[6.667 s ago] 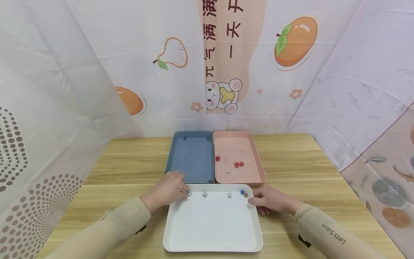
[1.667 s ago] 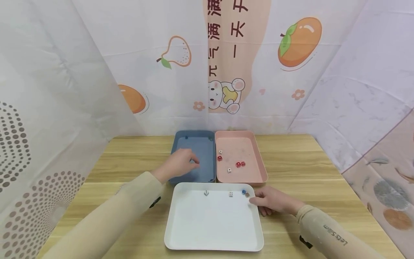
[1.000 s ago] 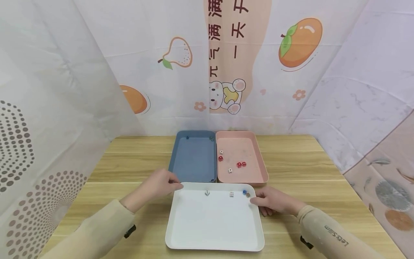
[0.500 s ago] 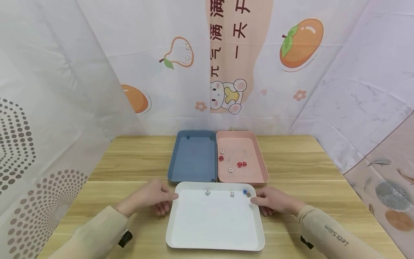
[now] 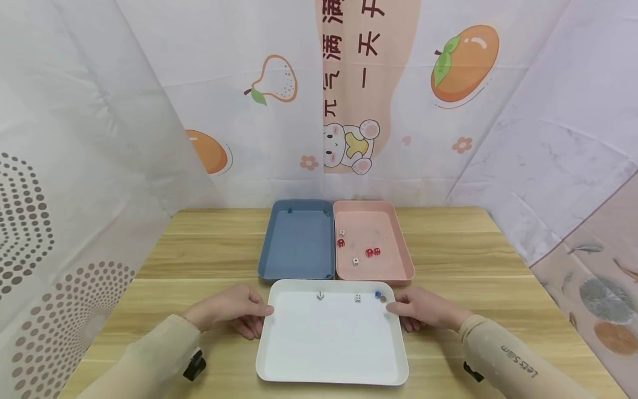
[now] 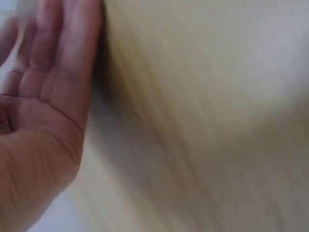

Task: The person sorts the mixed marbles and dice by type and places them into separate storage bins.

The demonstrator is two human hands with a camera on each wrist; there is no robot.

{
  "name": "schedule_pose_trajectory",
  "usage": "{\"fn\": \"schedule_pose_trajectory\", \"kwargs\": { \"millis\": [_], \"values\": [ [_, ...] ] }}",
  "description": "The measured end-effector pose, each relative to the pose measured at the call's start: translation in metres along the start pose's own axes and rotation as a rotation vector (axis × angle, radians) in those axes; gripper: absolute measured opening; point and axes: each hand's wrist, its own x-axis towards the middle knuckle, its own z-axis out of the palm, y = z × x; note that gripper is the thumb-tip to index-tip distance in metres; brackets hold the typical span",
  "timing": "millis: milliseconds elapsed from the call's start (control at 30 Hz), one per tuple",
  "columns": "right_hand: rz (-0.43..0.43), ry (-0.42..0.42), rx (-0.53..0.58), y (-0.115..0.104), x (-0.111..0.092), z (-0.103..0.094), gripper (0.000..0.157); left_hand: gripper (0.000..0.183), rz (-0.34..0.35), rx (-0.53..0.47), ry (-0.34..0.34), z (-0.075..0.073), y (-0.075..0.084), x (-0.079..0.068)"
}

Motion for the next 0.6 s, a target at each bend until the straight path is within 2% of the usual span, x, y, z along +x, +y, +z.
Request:
{"fn": "schedule_pose_trajectory", "kwargs": {
  "millis": [200,433,600],
  "values": [
    [-0.005,-0.001,-0.008,-0.002,0.000,-0.001,0.034,0.043,0.013,-0.069,-0.041,-0.006,-0.008,0.004],
    [-0.013,-0.025,-0.053,-0.005,-0.001,-0.006,0.038,0.043,-0.017,-0.117,-0.094,-0.008,-0.010,0.007],
    [-0.031,0.027,-0.116,-0.007,-0.004,-0.016,0.035,0.041,-0.042,-0.160,-0.134,-0.011,-0.010,0.009]
  ]
}}
